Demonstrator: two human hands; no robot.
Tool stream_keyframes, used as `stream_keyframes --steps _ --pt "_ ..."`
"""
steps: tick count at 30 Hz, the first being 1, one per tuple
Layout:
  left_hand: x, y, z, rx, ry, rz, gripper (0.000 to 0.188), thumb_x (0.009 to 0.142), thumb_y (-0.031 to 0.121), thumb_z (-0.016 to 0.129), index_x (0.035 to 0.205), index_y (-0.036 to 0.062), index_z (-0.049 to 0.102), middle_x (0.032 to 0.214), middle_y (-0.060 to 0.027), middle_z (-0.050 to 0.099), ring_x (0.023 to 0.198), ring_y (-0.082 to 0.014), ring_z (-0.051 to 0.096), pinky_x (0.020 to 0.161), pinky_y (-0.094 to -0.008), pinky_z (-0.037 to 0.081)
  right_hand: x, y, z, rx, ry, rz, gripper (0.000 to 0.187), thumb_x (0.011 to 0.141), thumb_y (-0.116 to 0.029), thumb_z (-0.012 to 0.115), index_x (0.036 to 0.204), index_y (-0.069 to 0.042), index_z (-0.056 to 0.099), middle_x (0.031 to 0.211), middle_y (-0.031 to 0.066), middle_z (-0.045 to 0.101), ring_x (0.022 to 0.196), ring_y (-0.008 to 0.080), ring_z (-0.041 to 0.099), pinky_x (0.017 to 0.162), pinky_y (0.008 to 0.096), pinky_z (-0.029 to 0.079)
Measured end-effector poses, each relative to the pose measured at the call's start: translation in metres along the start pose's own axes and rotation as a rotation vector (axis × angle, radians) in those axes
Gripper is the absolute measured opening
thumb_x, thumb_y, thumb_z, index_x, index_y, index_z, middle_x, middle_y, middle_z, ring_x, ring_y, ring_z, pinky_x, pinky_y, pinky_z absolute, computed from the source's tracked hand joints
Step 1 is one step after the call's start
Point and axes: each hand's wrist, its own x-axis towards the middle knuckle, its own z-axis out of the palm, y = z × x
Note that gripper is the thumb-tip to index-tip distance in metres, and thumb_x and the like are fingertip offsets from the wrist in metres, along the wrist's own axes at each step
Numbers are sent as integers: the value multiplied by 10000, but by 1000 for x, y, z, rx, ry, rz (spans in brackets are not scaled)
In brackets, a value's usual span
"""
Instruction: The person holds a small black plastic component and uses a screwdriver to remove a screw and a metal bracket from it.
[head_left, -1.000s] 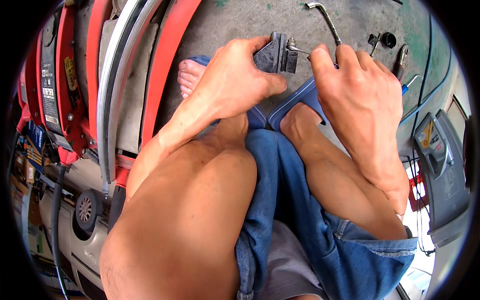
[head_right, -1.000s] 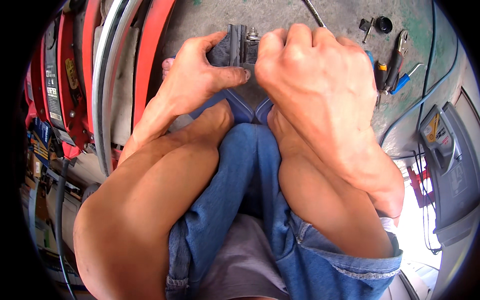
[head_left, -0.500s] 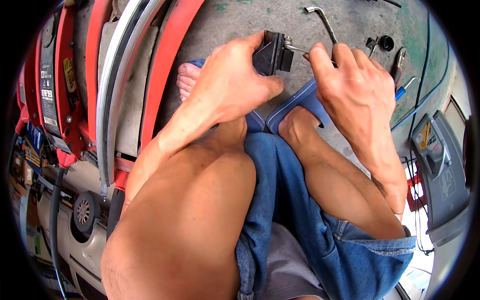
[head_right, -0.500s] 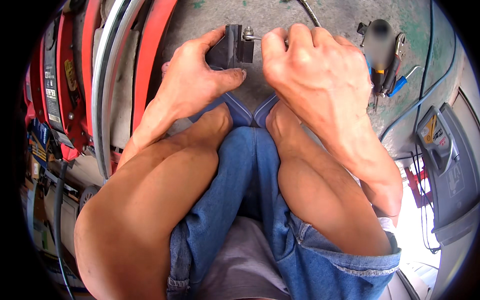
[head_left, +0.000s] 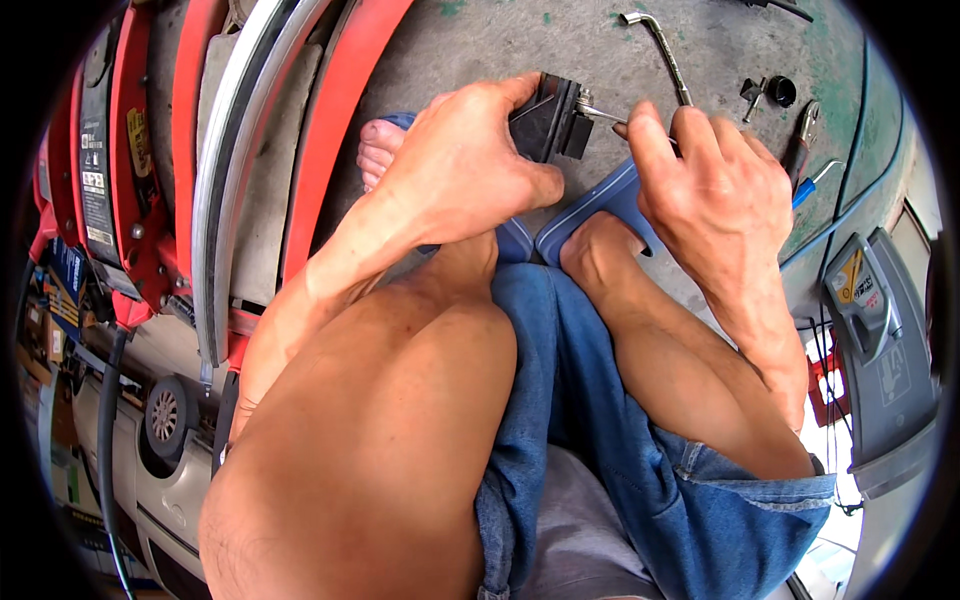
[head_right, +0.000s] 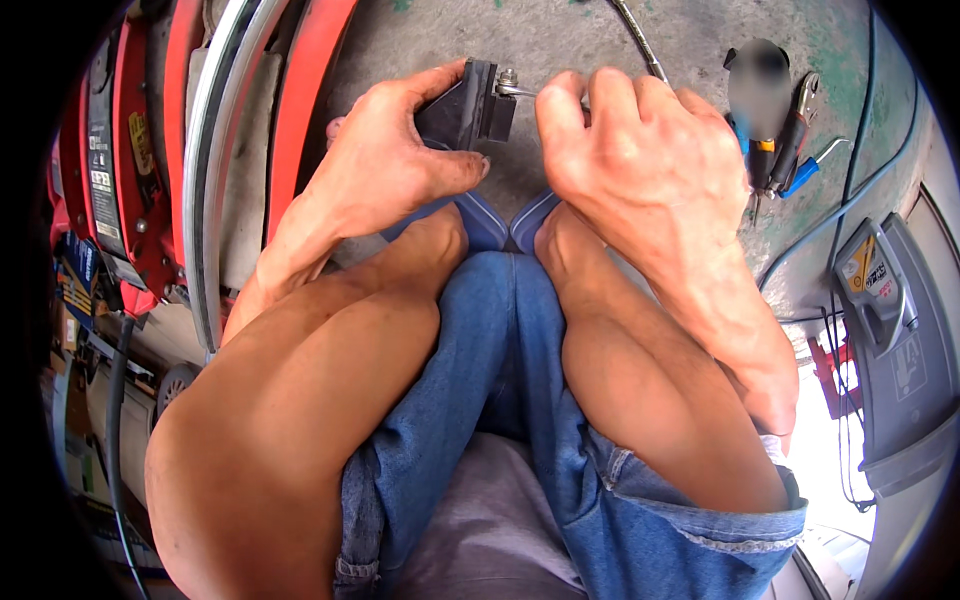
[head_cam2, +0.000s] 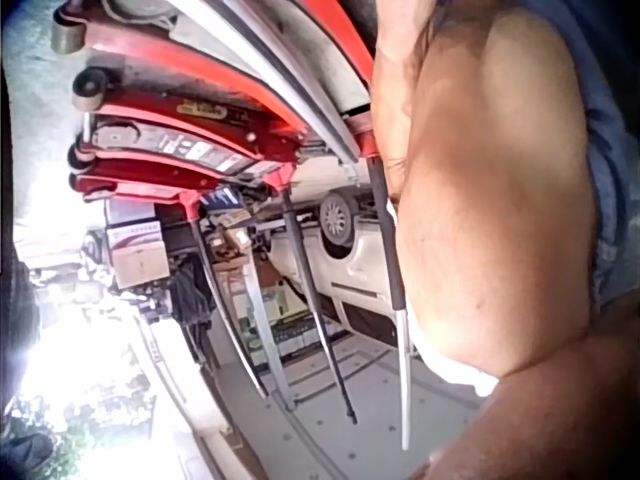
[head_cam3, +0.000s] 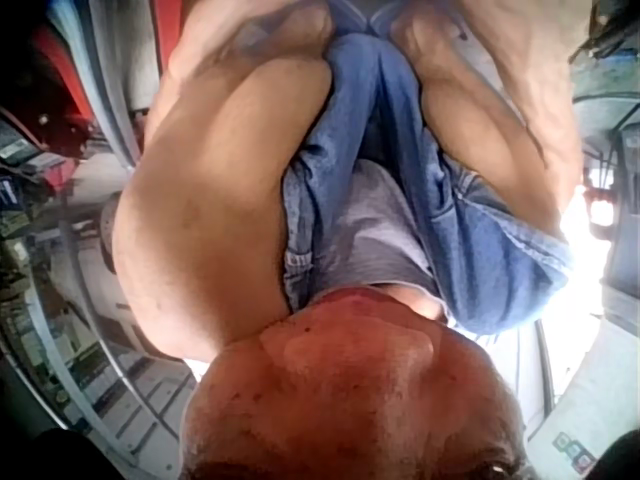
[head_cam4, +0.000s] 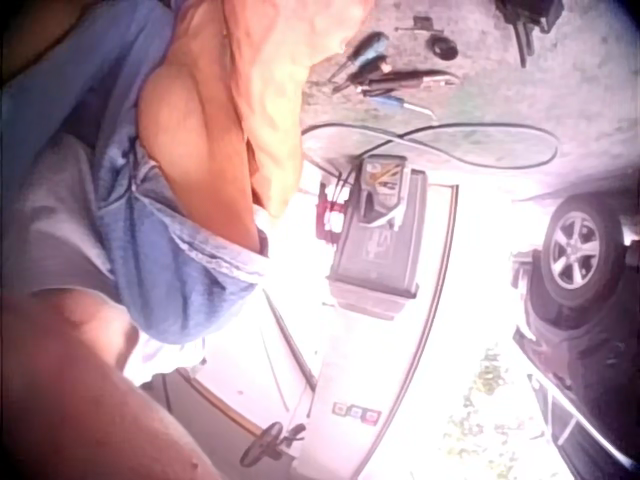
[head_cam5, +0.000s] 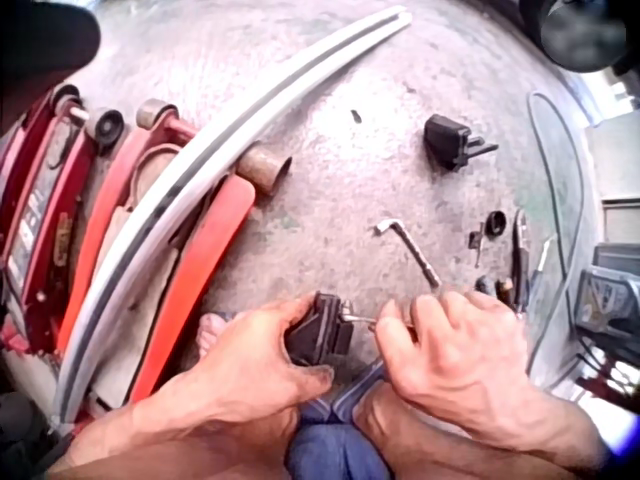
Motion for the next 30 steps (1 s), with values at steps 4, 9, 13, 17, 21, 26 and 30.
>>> stream_keyframes --steps 4,9,13,17,21,26,30 --pt "1 1 -4 -32 -114 -86 823 690 207 809 1411 -75 530 904 -103 709 797 -131 644 783 -286 494 -7 -8 3 13 -86 68 169 767 -181 693 921 -157 630 706 -1 475 622 170 580 535 323 485" --pt "1 -17 5 -165 -113 8 542 672 131 724 1160 -90 637 637 -145 589 645 -210 621 664 -363 505 -9 -12 10 38 -145 34 159 841 -248 698 836 -151 571 694 5 481 613 186 592 524 339 486" --pt "12 -32 17 -251 -134 -15 534 682 113 725 1157 -115 638 660 -109 604 653 -155 597 646 -336 497 -11 -12 22 86 -186 63 184 841 -251 700 819 -142 553 686 24 509 620 210 629 539 358 510" --pt "34 -75 27 -296 -56 130 581 675 111 735 1197 -124 637 686 -117 628 668 -144 602 653 -318 503 0 -22 62 96 -183 29 168 832 -237 699 831 -136 564 685 38 540 625 223 651 550 371 534" --pt "55 -75 21 -148 36 207 628 670 188 747 1226 -85 638 795 -208 695 756 -247 691 731 -375 533 11 -16 72 94 -45 59 97 730 -138 650 707 -96 565 626 66 602 596 230 692 519 361 558" --pt "51 -66 15 35 154 297 522 663 207 736 1120 -34 661 935 -277 693 914 -414 695 813 -445 538 7 -21 69 170 -82 156 146 690 -158 710 743 -102 586 676 63 617 613 228 686 525 361 558" --pt "51 -57 7 107 40 165 816 667 226 782 1363 -122 537 1300 -311 624 1240 -382 614 1074 -377 455 12 -22 66 174 -126 244 266 609 -188 787 784 -111 603 702 60 629 662 227 697 559 367 572"
